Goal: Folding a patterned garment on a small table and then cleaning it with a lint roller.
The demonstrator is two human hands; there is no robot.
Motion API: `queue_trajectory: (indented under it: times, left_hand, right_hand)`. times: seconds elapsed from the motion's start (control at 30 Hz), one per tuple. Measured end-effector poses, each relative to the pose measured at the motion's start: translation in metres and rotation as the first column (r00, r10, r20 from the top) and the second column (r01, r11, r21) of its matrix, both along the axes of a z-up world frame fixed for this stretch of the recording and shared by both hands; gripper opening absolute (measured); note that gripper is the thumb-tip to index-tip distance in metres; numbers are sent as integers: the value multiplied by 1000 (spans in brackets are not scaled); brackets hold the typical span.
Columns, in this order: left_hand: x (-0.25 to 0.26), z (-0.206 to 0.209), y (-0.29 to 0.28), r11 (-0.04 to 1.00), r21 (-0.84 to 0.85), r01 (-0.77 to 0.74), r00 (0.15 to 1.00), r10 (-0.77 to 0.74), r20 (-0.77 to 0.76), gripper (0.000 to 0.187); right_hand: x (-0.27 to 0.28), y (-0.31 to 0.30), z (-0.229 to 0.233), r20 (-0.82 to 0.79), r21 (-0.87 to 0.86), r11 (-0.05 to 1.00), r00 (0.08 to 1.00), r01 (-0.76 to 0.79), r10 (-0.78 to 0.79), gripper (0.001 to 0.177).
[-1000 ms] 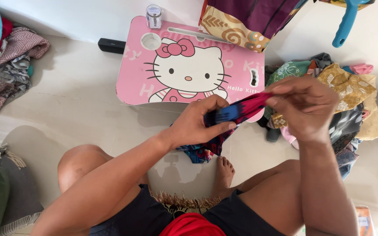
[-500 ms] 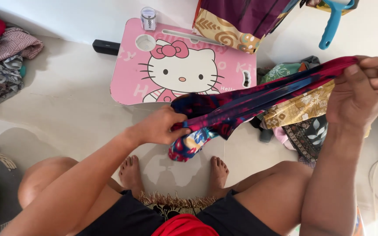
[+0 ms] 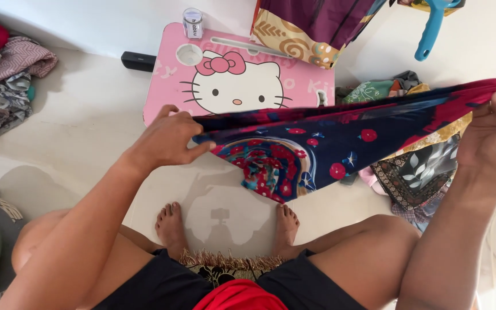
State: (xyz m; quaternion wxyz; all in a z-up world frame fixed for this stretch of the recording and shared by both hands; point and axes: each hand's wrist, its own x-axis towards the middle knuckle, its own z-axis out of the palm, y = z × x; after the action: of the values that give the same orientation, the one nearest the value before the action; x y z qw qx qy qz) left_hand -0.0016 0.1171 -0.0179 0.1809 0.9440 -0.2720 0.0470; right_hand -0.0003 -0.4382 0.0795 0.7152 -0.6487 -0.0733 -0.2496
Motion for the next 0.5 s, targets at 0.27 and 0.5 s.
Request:
queue_trajectory:
  times: [0.27, 0.5]
  left_hand:
    - [5, 8, 3, 954, -47, -298, 903, 297, 309, 32]
    - [16, 25, 29, 849, -196, -491, 831, 524, 188, 12]
  right_hand:
    - [-10, -30, -18, -4, -179, 983, 1000, 28, -29, 23]
    - [-25, -23, -15, -19, -391, 920, 1000, -13, 6, 36]
